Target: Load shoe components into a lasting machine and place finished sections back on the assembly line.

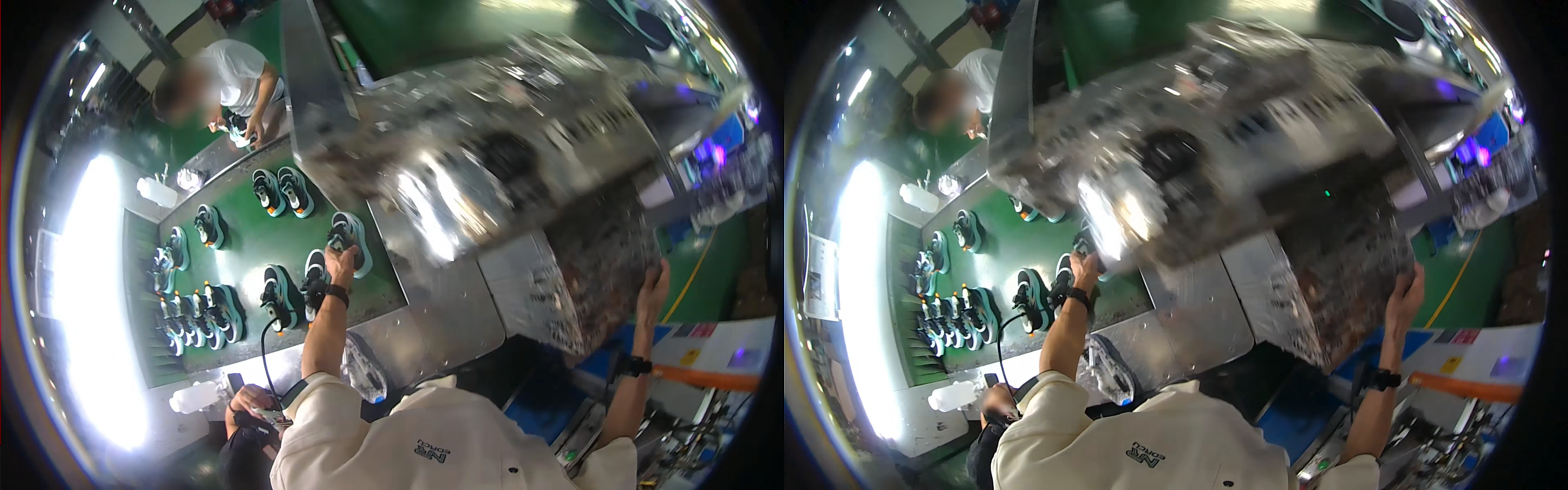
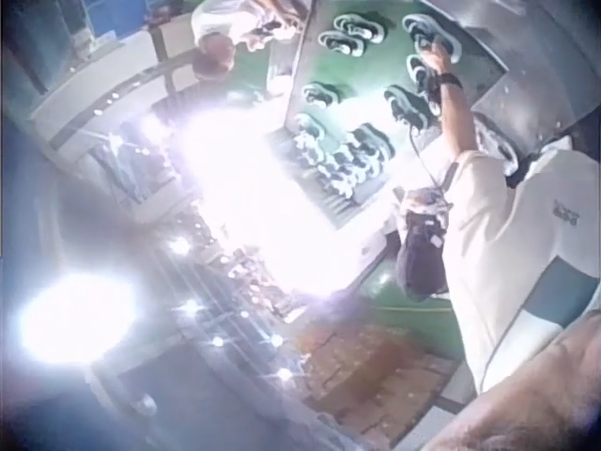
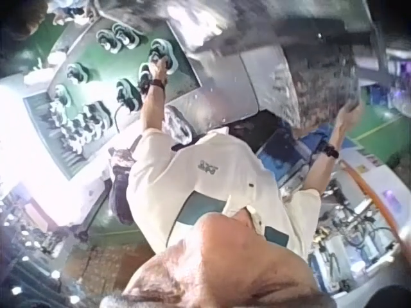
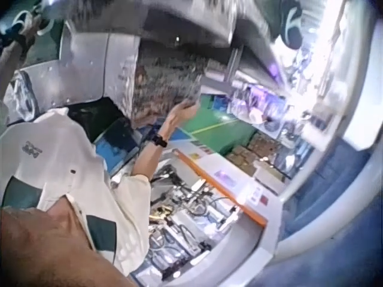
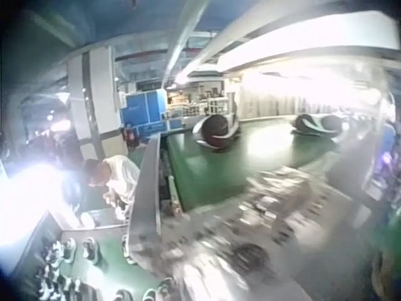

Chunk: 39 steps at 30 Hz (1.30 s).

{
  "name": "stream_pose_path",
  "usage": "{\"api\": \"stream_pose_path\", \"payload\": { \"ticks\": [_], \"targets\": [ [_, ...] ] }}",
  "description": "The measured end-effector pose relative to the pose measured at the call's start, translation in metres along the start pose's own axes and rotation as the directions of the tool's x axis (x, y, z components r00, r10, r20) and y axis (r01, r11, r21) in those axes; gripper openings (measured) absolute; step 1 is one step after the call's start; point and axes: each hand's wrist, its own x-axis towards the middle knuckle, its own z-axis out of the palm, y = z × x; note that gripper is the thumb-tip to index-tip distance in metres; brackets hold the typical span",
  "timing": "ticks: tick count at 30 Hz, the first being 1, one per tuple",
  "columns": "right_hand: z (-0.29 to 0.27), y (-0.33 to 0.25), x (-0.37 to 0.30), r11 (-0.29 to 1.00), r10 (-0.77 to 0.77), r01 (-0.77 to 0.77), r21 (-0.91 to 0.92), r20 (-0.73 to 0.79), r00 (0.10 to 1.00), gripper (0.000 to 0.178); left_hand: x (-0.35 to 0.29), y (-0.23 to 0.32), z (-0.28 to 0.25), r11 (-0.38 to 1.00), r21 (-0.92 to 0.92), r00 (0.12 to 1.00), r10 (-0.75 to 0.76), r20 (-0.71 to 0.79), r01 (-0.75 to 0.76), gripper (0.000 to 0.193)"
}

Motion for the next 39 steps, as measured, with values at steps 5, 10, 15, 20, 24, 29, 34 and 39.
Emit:
{"api": "stream_pose_path", "payload": {
  "ticks": [5,10,15,20,24,29,34,39],
  "targets": [
    [0.011,0.006,-0.006,0.991,0.131,-0.128,-0.041,0.066,0.989,0.051,0.094,0.023,0.003,0.985,0.162,0.972,0.095,-0.214,-0.061,0.074],
    [0.011,0.005,-0.007,0.995,0.078,-0.074,-0.062,0.056,0.995,0.051,0.171,0.046,0.006,0.956,0.268,0.933,0.204,-0.298,-0.123,0.071],
    [0.01,0.0,-0.007,0.993,0.077,-0.071,-0.096,0.056,0.995,0.052,0.187,0.028,0.028,0.944,0.287,0.925,0.245,-0.289,-0.16,0.072],
    [0.013,-0.004,-0.003,0.987,0.102,-0.096,-0.126,0.037,0.994,0.052,0.21,0.033,0.022,0.926,0.334,0.913,0.279,-0.297,-0.174,0.074],
    [0.02,-0.009,0.0,0.989,0.116,-0.109,-0.102,0.058,0.992,0.052,0.213,0.056,-0.008,0.855,0.446,0.887,0.396,-0.235,-0.264,0.076],
    [0.01,-0.011,-0.01,0.985,0.168,-0.161,-0.07,0.128,0.977,0.053,0.014,0.099,0.011,0.619,0.59,0.855,0.371,0.362,-0.518,0.05],
    [0.006,-0.041,-0.003,0.89,-0.077,0.088,-0.448,0.044,0.996,0.043,-0.207,0.129,0.024,0.475,0.459,0.589,0.166,0.791,-0.751,0.06],
    [-0.042,-0.193,-0.059,0.782,-0.505,0.375,0.497,0.153,0.85,0.028,-0.323,0.146,0.04,0.283,0.336,0.387,0.146,0.91,-0.898,0.047]
  ]
}}
